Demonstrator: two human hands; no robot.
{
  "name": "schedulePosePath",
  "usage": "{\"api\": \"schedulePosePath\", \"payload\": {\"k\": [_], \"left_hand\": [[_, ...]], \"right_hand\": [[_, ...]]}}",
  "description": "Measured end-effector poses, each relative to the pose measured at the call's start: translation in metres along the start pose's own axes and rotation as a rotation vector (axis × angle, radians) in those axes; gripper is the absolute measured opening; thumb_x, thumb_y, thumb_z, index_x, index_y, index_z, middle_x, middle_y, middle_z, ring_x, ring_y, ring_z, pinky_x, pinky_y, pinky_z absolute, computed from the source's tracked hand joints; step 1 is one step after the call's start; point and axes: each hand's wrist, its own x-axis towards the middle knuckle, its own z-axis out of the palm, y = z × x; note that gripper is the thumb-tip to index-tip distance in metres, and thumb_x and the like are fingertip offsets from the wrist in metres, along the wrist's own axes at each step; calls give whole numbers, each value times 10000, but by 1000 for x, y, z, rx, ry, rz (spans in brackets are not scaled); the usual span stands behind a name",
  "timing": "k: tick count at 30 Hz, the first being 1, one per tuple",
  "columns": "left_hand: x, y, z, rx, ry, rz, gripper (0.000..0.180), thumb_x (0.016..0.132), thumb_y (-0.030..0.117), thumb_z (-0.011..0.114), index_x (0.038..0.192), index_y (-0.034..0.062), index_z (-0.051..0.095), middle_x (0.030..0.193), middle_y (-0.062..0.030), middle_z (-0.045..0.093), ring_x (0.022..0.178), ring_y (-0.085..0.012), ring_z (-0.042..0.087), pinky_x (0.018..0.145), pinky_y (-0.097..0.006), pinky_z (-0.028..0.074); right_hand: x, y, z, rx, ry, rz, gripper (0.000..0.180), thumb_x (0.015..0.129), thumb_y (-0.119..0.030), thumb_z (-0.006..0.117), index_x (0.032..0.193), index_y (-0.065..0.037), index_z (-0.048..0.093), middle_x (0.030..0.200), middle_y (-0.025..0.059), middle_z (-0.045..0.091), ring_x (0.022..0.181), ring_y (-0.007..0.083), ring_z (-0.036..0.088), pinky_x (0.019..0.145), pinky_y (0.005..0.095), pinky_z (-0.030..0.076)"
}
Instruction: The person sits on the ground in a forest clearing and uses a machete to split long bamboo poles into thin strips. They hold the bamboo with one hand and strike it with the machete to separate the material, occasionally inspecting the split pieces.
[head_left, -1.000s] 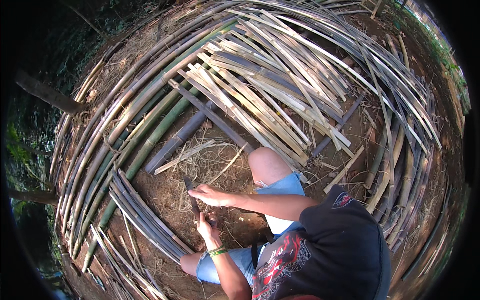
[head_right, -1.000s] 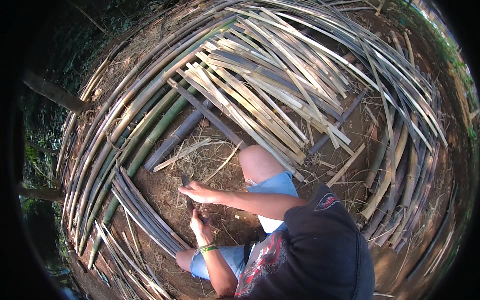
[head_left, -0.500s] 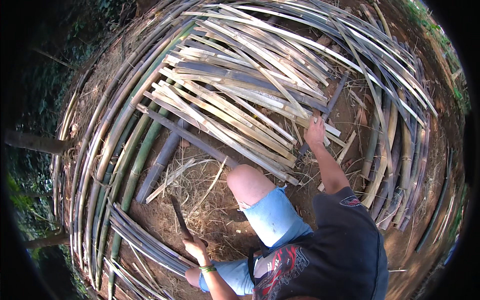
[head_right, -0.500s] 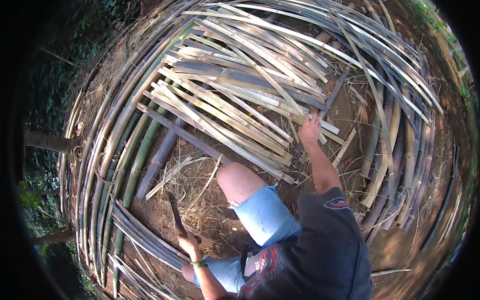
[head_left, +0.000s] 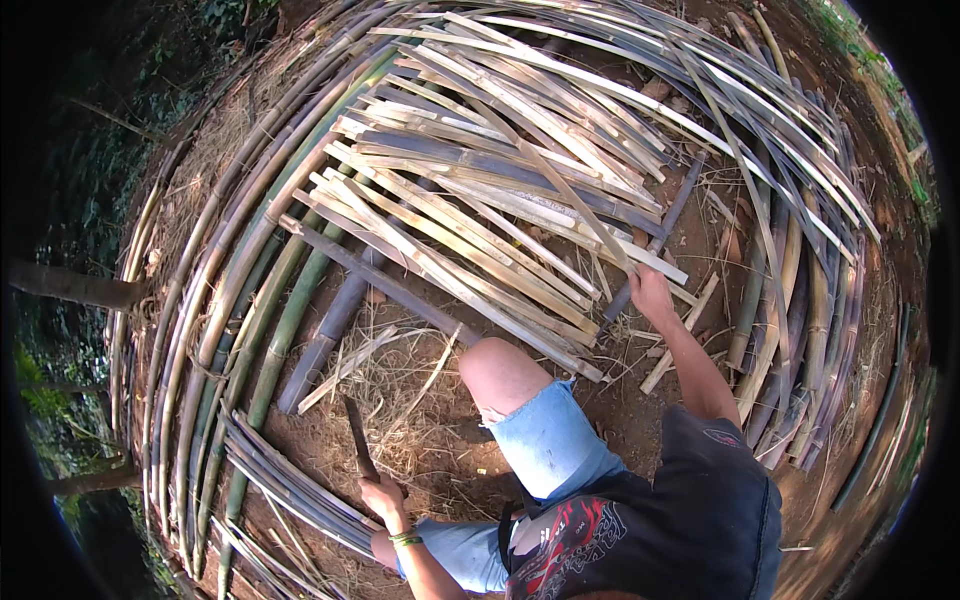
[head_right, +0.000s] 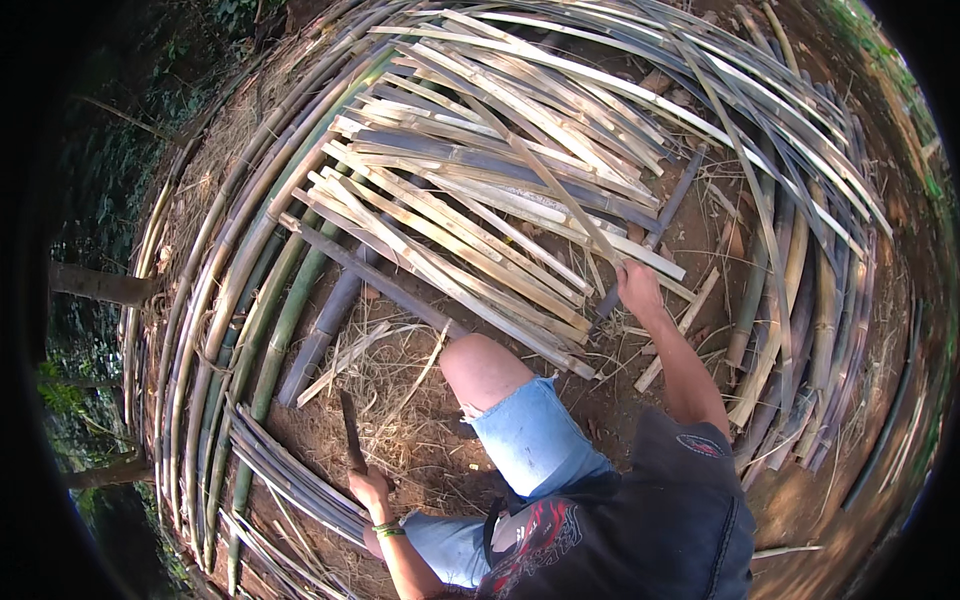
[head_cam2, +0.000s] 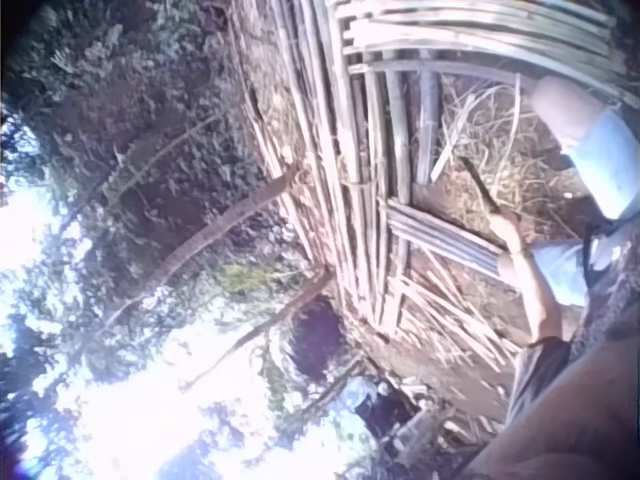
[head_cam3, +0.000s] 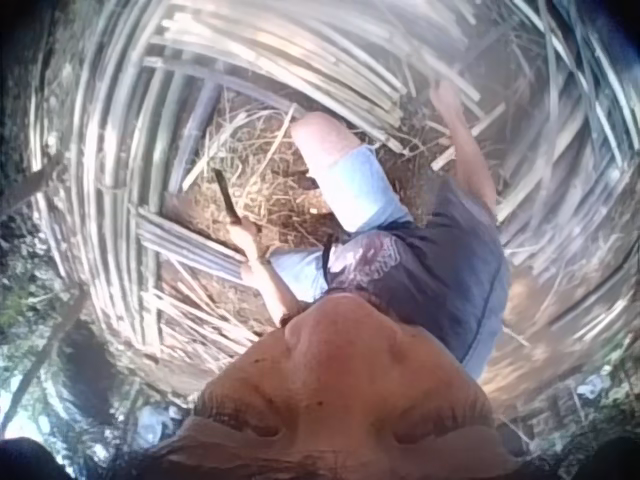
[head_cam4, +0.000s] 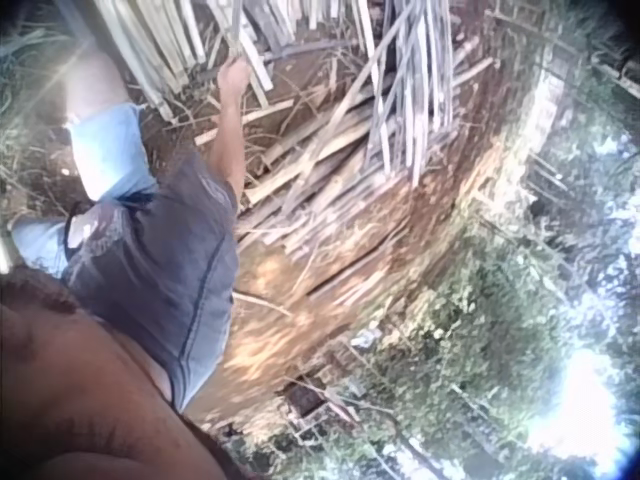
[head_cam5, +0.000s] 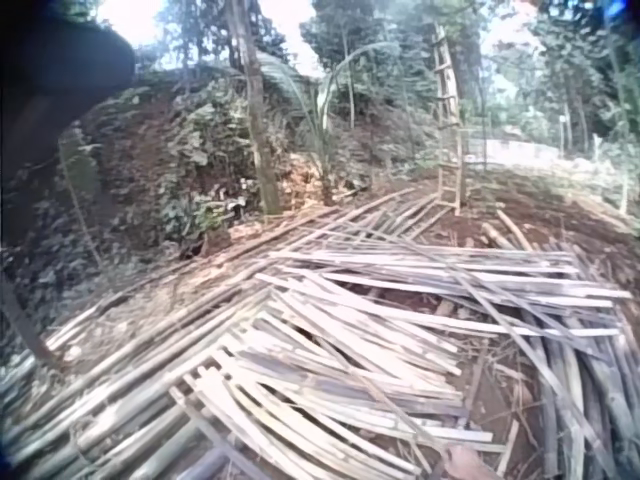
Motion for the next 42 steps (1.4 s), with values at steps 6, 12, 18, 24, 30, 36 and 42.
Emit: {"api": "schedulePosePath", "payload": {"k": [6, 12, 18, 24, 30, 36, 42], "left_hand": [[-11, -9, 3, -45, 24, -50, 313, 787, 147, 643, 975, -72, 521, 879, -321, 635, 847, -480, 624, 773, -528, 492], [-9, -16, 15, -135, -15, -73, 297, 786, 151, 630, 961, -66, 527, 884, -306, 635, 862, -476, 620, 789, -521, 477], [-10, -33, 16, -191, 26, -51, 295, 779, 154, 612, 935, -87, 540, 866, -322, 628, 864, -484, 615, 788, -527, 473], [-13, -38, 25, -256, 40, -21, 310, 768, 158, 600, 940, -94, 545, 871, -327, 627, 875, -485, 613, 800, -525, 466], [-15, -32, 22, -252, 32, -39, 323, 759, 167, 594, 949, -90, 545, 882, -325, 631, 888, -484, 611, 816, -521, 464], [-8, -33, 31, -211, 40, -32, 343, 747, 174, 629, 928, -105, 548, 845, -283, 640, 822, -423, 640, 791, -475, 484], [-9, -15, 22, -98, -30, -28, 332, 766, 172, 623, 969, -75, 529, 901, -315, 629, 886, -475, 614, 830, -522, 470]], "right_hand": [[-48, -69, -41, 822, -355, 355, 258, 943, -194, 532, 941, 44, 632, 729, 82, 640, 559, 129, 587, 506, 295, 468], [-81, -110, -43, 979, -353, 308, 246, 951, -181, 534, 934, 45, 630, 736, 59, 616, 544, 113, 556, 466, 274, 442], [-95, -136, -48, 850, -319, 167, 221, 885, -183, 640, 904, 37, 642, 740, 68, 645, 584, 108, 585, 522, 277, 449], [-86, -105, -47, 610, -213, 97, 292, 816, -248, 712, 865, 34, 652, 702, 141, 647, 631, 187, 624, 587, 342, 467], [-15, -38, -89, 240, 31, -28, 396, 771, -342, 726, 835, 40, 646, 676, 178, 622, 629, 271, 618, 603, 388, 450], [78, 3, -141, 7, 101, -14, 389, 787, -363, 687, 893, 11, 666, 810, 250, 653, 825, 412, 638, 756, 479, 484], [64, 39, -117, 73, 119, 76, 354, 790, -340, 690, 907, -7, 670, 807, 241, 659, 805, 415, 640, 740, 474, 499]]}}
